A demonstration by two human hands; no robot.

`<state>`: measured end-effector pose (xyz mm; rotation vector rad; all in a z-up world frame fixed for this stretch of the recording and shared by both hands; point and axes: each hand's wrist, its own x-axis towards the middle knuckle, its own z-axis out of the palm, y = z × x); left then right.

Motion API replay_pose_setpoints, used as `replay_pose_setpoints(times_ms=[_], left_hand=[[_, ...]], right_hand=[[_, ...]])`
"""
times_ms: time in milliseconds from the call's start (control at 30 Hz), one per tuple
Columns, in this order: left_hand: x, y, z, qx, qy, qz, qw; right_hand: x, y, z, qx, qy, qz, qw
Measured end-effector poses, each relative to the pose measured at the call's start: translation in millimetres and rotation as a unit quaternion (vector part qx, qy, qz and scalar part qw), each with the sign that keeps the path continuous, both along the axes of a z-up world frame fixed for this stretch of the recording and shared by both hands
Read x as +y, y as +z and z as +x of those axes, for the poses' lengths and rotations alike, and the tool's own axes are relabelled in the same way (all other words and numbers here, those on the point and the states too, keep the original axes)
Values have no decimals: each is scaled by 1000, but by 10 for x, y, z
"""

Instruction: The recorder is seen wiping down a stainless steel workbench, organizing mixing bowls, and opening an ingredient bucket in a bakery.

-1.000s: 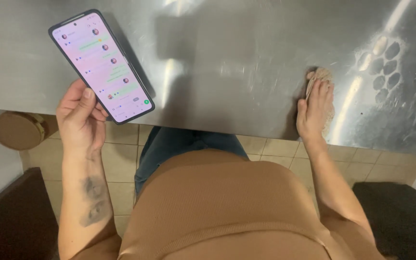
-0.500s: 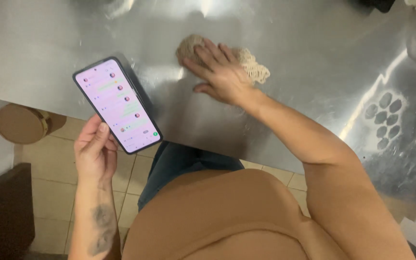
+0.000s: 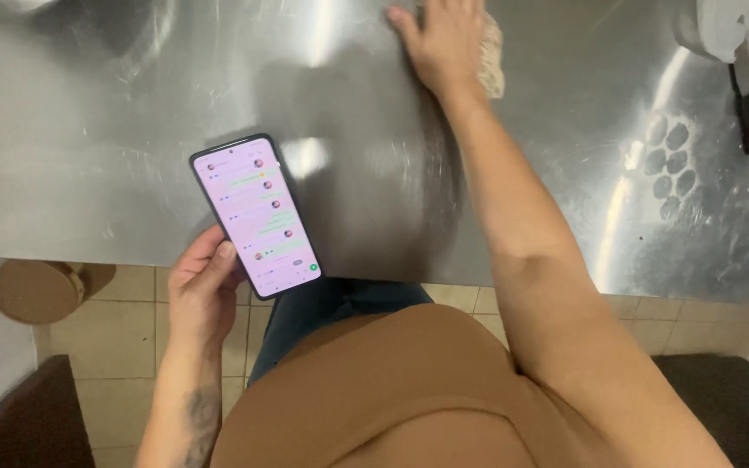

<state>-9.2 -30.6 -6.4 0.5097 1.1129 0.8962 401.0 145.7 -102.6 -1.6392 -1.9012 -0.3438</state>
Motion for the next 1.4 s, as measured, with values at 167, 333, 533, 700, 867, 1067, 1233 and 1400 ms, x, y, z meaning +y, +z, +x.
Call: replay_pose_setpoints(times_ms=[167,333,533,700,867,1067,1233,1400], left_hand=[[41,-75,253,-40,-72,-8,997],[143,-10,567,-1,-151,6,989],[32,-413,907,-29,-181,33,982],[-40,-640,1155,-58,-181,42,981],[-64,-835,1219,-42,-210,41,976],[-100,-908,1266,-34,-229,39,972],[-137,-951,1254,-32,-232,32,972],[-174,-958,1278,-29,-241,27,970]], right_hand=[[-886,-245,1106,-20,-240,-257,936],[-1449,-63,1385,96,-304,-151,936],[-1983,850,151,246,-90,-87,961],[-2389,761,-528,510,32,-216,832],[-2560,691,-554,571,24,-193,797],[-2609,755,-652,637,-9,-180,749],[-2629,723,-666,670,-21,-177,721],[-2622,822,-820,715,-20,-167,678]])
